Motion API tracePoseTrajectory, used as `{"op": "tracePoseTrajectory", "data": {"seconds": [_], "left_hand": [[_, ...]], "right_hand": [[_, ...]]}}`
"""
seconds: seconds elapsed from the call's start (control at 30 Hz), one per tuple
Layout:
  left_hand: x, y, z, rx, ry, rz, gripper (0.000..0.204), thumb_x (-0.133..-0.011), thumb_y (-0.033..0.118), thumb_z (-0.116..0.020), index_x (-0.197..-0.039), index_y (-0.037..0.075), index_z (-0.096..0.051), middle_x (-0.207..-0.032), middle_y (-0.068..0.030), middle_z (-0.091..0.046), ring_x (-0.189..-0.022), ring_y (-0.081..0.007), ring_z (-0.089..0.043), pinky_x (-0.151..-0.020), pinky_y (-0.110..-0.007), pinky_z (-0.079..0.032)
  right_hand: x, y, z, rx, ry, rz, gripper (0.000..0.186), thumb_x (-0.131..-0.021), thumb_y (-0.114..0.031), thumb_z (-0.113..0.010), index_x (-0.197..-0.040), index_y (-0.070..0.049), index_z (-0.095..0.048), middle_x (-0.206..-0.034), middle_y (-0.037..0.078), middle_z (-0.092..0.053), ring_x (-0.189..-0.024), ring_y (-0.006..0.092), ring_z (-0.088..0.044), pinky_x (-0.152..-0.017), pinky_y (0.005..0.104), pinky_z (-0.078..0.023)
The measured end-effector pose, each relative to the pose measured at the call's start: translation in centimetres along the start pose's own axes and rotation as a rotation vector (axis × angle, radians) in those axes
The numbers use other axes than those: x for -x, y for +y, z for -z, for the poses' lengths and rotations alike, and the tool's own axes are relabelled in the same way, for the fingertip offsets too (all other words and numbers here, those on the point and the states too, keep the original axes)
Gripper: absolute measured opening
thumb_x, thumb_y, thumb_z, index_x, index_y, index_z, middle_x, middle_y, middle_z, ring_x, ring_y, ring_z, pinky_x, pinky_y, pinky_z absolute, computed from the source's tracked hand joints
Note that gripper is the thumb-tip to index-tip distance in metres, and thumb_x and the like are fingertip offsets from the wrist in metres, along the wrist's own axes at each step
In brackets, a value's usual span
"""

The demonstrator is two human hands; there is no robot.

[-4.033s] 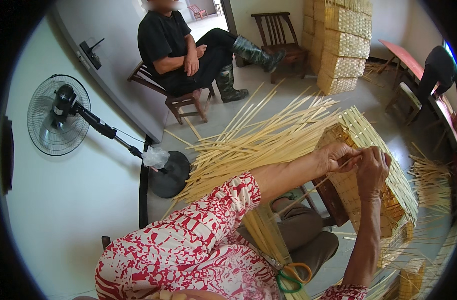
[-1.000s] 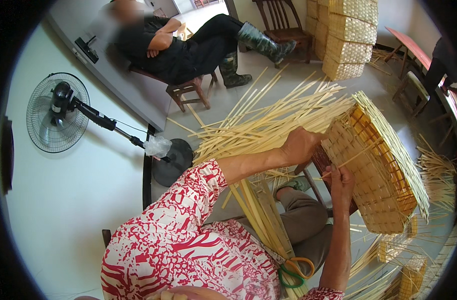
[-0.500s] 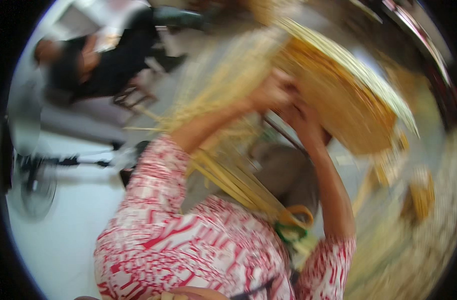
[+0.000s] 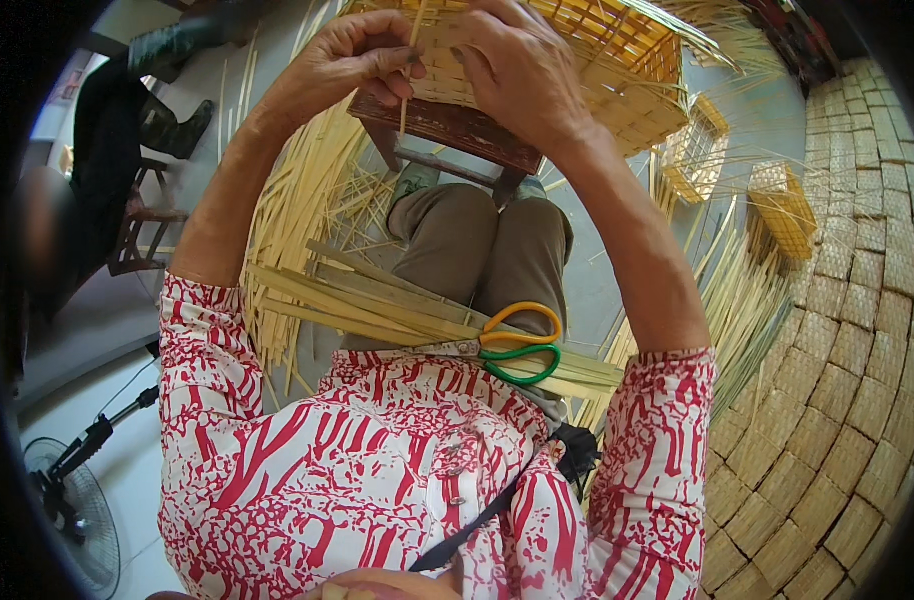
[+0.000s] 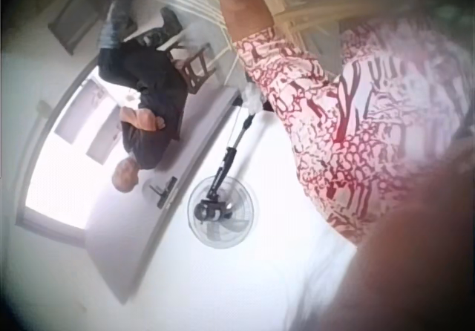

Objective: The person weaves a rectangular basket by hand, interlacing thin bamboo strips through a pre-formed frame. The basket is rotated and adjusted frequently to continue the weave pattern around the sides.

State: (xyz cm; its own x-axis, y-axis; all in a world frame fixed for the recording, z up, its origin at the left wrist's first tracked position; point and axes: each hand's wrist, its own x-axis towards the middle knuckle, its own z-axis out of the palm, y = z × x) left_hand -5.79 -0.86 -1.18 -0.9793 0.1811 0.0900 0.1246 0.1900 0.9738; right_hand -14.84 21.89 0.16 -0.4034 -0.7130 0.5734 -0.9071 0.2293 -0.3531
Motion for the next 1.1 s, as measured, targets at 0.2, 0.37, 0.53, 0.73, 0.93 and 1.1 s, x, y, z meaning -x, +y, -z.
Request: {"op": "tracePoseTrajectory", "data": {"seconds": [0.2, 0.37, 0.53, 0.73, 0.93, 1.1], "left_hand": [[-0.3, -0.9, 1.0, -0.063, -0.073, 0.035, 0.02, -0.105, 0.021, -0.061, -0.119, 0.007, -0.064, -0.099, -0.0057, -0.074, -0.084, -0.0084, -0.072, -0.074, -0.023, -0.062], [-1.6, 0.5, 0.1, 0.009, -0.01, 0.193, 0.009, -0.102, 0.006, -0.059, -0.109, 0.005, -0.063, -0.081, -0.0034, -0.066, -0.071, -0.0157, -0.063, -0.068, -0.03, -0.052], [-1.7, -0.2, -0.8, -0.179, 0.069, -0.121, 0.008, -0.106, 0.008, -0.051, -0.106, 0.005, -0.058, -0.077, 0.0004, -0.06, -0.072, -0.0121, -0.063, -0.069, -0.028, -0.054], [-2.6, 0.2, -1.9, -0.31, 0.193, -0.22, 0.007, -0.104, 0.005, -0.052, -0.104, 0.001, -0.058, -0.078, -0.0037, -0.063, -0.075, -0.014, -0.066, -0.07, -0.03, -0.056], [-3.1, 1.1, -2.5, -0.374, 0.286, -0.285, 0.008, -0.103, 0.004, -0.053, -0.099, -0.001, -0.058, -0.08, -0.0077, -0.065, -0.073, -0.0168, -0.068, -0.066, -0.032, -0.056], [-3.8, 1.2, -2.3, -0.477, 0.336, -0.337, 0.005, -0.102, 0.003, -0.056, -0.099, -0.001, -0.057, -0.079, -0.0116, -0.062, -0.074, -0.0221, -0.066, -0.068, -0.034, -0.053]], "right_hand": [[-3.5, 4.7, -3.6, 0.171, -0.233, 0.004, 0.031, -0.086, -0.018, -0.068, -0.113, -0.004, -0.069, -0.107, 0.023, -0.069, -0.105, 0.0426, -0.064, -0.086, 0.0482, -0.053], [-7.7, 10.3, -5.4, -0.007, -0.646, -0.132, 0.033, -0.081, -0.028, -0.076, -0.103, -0.005, -0.072, -0.093, 0.019, -0.075, -0.083, 0.0307, -0.071, -0.075, 0.0443, -0.056], [-8.5, 10.6, -6.5, -0.246, -0.706, -0.082, 0.031, -0.077, -0.019, -0.076, -0.105, -0.005, -0.072, -0.091, 0.009, -0.074, -0.086, 0.0199, -0.066, -0.078, 0.0384, -0.054], [-7.4, 9.7, -5.7, -0.479, -0.642, -0.087, 0.034, -0.075, -0.011, -0.071, -0.109, -0.007, -0.07, -0.095, 0.004, -0.071, -0.093, 0.0172, -0.063, -0.085, 0.0368, -0.052], [-6.9, 9.1, -5.6, -0.494, -0.607, -0.052, 0.029, -0.077, -0.005, -0.065, -0.105, -0.007, -0.068, -0.093, 0.002, -0.069, -0.093, 0.0161, -0.061, -0.085, 0.0346, -0.05], [-7.1, 9.6, -6.4, -0.658, -0.581, 0.057, 0.03, -0.078, -0.003, -0.062, -0.108, -0.007, -0.067, -0.092, 0.004, -0.068, -0.092, 0.018, -0.06, -0.084, 0.034, -0.049]]}}
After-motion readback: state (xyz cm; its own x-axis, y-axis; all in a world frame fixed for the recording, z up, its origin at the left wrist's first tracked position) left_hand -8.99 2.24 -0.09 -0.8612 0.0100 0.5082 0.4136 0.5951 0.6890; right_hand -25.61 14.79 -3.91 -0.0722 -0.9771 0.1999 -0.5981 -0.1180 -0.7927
